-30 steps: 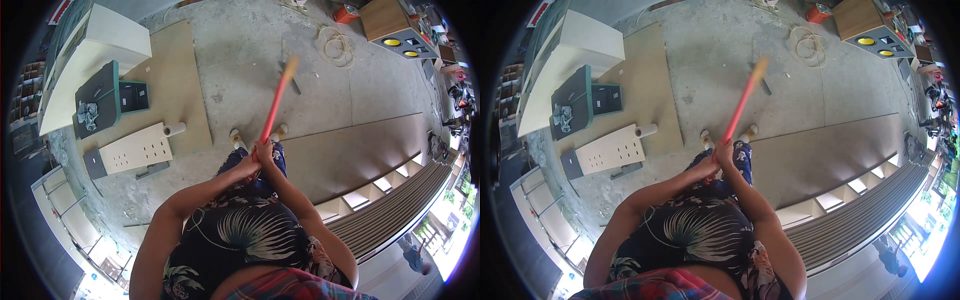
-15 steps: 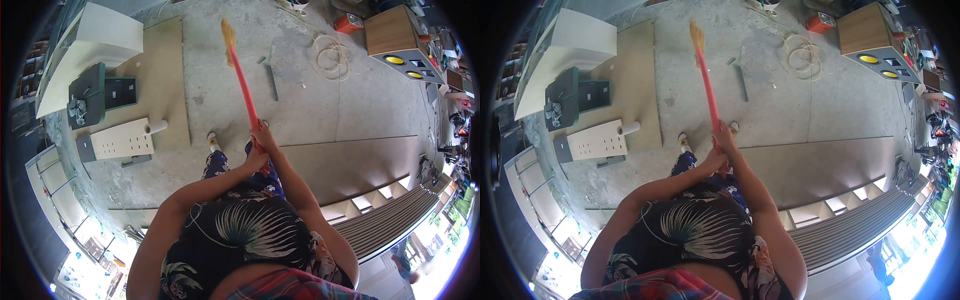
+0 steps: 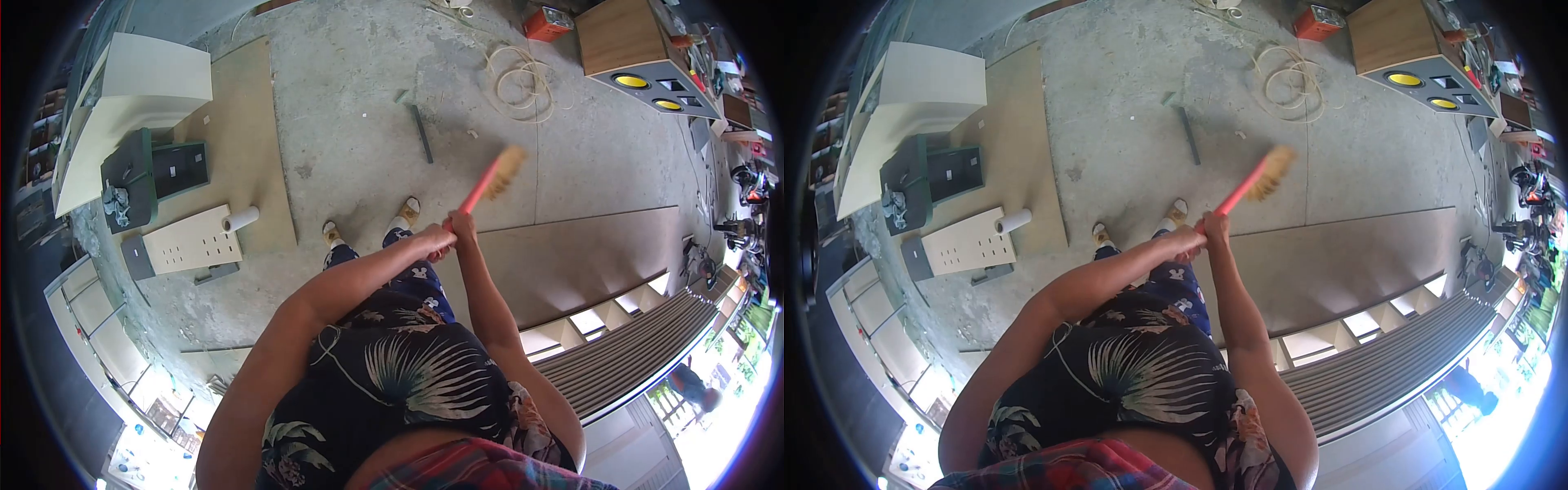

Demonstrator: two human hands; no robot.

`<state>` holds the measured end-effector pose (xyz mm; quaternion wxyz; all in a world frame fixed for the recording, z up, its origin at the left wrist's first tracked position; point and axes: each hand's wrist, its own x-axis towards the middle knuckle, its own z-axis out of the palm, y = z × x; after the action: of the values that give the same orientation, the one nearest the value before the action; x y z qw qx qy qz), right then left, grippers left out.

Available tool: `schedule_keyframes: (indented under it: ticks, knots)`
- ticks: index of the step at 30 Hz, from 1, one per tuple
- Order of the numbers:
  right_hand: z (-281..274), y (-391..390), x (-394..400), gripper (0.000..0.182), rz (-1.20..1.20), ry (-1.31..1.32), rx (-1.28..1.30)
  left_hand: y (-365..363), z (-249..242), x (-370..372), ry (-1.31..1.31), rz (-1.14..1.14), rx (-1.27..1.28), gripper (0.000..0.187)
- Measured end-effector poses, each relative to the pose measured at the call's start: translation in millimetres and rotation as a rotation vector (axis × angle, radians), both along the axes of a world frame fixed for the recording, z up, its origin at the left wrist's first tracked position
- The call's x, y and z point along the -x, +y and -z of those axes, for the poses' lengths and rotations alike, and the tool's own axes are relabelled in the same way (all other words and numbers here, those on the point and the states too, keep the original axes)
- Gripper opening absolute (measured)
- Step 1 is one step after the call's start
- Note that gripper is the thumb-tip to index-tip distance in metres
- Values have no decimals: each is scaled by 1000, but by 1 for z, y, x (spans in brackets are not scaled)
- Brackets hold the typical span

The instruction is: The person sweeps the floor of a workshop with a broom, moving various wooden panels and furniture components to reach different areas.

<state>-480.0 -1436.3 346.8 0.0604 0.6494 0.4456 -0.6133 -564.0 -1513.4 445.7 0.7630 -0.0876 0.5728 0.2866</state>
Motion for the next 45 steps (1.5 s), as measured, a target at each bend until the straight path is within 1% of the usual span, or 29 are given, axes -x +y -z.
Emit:
schedule_keyframes:
  ticks: [1,3,5,7,8,10,11,13,14,17,19,20,22,23,24,26,28,29,30,32,33,35,36,39,42,43,45]
  knots:
    - [3,-1,17,9,-121,12,-18,-5,13,0,42,-103,24,13]
    - [42,-11,46,13,-335,102,-74,-20,15,12,146,-290,-20,11]
    - [15,-19,87,12,-330,364,98,-26,14,21,292,-409,-35,14]
    - [11,-30,110,14,-315,504,147,-28,11,26,475,-491,-46,17]
    - [8,-32,117,17,-307,571,171,-31,9,28,501,-495,-82,16]
    - [-9,-35,122,21,-352,575,168,-37,-10,32,552,-506,-158,16]
    - [-19,-39,122,23,-374,577,167,-42,-18,33,522,-480,-189,15]
    - [-54,-48,119,17,-377,475,30,-56,-31,34,457,-421,-252,14]
    - [-66,-52,115,14,-376,421,-40,-62,-33,33,403,-351,-254,14]
    - [-44,-63,94,19,-134,362,-42,-72,-24,41,252,-172,-263,14]
    - [-22,-59,87,18,-83,204,-137,-69,-14,51,167,-94,-266,16]
    - [-13,-53,86,18,-59,124,-188,-65,-9,60,108,-104,-243,17]
    - [-17,-32,102,14,-147,45,-114,-53,4,85,-20,-128,-196,18]
    - [-18,-24,113,14,-189,2,-73,-50,21,94,-95,-190,-206,19]
    - [-8,-19,125,17,-128,9,-27,-47,29,109,-211,-251,-206,16]
    - [-13,-13,162,16,-354,-37,-55,-42,28,133,-325,-482,-210,17]
    - [51,-15,181,16,-513,-26,-79,-46,32,148,-297,-658,-148,17]
    - [51,-19,202,12,-609,-18,-121,-51,33,154,-281,-742,-110,17]
    - [42,-29,221,13,-702,-8,-160,-59,29,161,-211,-743,-136,16]
    - [23,-53,250,22,-619,87,-177,-74,18,176,-70,-732,-194,14]
    - [11,-61,264,29,-572,135,-192,-81,26,180,-45,-679,-209,10]
    - [-26,-72,288,37,-520,295,-110,-87,15,191,128,-629,-170,10]
    - [-36,-77,296,42,-499,374,-67,-90,7,196,214,-608,-149,10]
    - [-38,-89,308,38,-444,400,-99,-100,-23,223,294,-584,-238,10]
    - [-48,-89,310,28,-391,342,-111,-103,-25,232,417,-495,-280,14]
    - [-52,-86,305,25,-382,309,-115,-103,-25,234,315,-404,-265,13]
    - [-43,-80,285,17,-252,271,-114,-101,-24,238,114,-223,-236,15]
